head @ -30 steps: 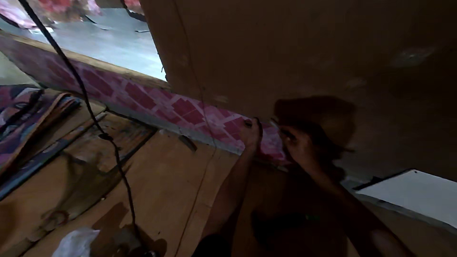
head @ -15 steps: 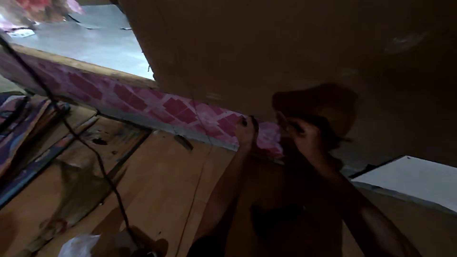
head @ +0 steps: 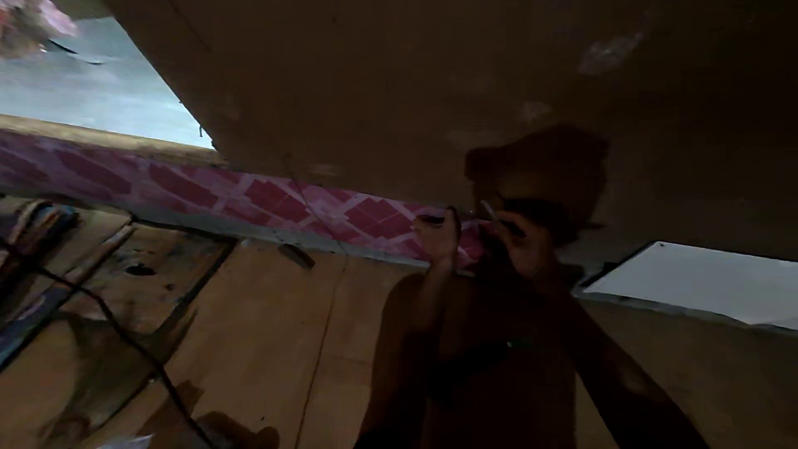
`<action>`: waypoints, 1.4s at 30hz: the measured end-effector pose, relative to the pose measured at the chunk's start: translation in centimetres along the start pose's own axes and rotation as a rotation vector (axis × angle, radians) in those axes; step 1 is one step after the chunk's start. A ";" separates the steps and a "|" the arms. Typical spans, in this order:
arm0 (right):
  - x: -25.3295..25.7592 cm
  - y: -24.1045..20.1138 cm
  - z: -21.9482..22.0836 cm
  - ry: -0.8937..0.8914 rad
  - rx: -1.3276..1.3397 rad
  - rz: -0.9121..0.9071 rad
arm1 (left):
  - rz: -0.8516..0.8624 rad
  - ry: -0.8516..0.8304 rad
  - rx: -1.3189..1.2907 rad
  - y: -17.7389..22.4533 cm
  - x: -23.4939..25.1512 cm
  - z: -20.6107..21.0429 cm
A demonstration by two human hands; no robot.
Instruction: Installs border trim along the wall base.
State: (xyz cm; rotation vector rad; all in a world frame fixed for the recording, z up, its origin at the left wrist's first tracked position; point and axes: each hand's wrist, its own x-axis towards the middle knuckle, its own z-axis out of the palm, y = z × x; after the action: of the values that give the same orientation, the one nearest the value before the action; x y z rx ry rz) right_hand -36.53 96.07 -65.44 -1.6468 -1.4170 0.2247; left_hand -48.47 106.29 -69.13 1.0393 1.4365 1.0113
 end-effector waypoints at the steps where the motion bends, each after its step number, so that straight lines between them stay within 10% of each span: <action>1: -0.1 0.0 0.1 -0.011 0.013 0.010 | -0.004 0.015 0.011 0.1 0.0 0.2; 23: 2.6 -2.9 5.3 -0.343 -0.551 -0.122 | 0.223 -0.164 -0.096 -2.6 0.5 -2.0; 42: 3.1 -1.8 8.3 -0.248 -0.653 -0.303 | 0.333 -0.234 -0.093 -3.8 1.8 -3.2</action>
State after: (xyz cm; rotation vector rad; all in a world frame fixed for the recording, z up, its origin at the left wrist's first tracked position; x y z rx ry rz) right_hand -42.16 102.80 -67.47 -1.9211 -2.0546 -0.2452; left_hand -52.05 106.80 -72.93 1.3090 1.0372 1.1378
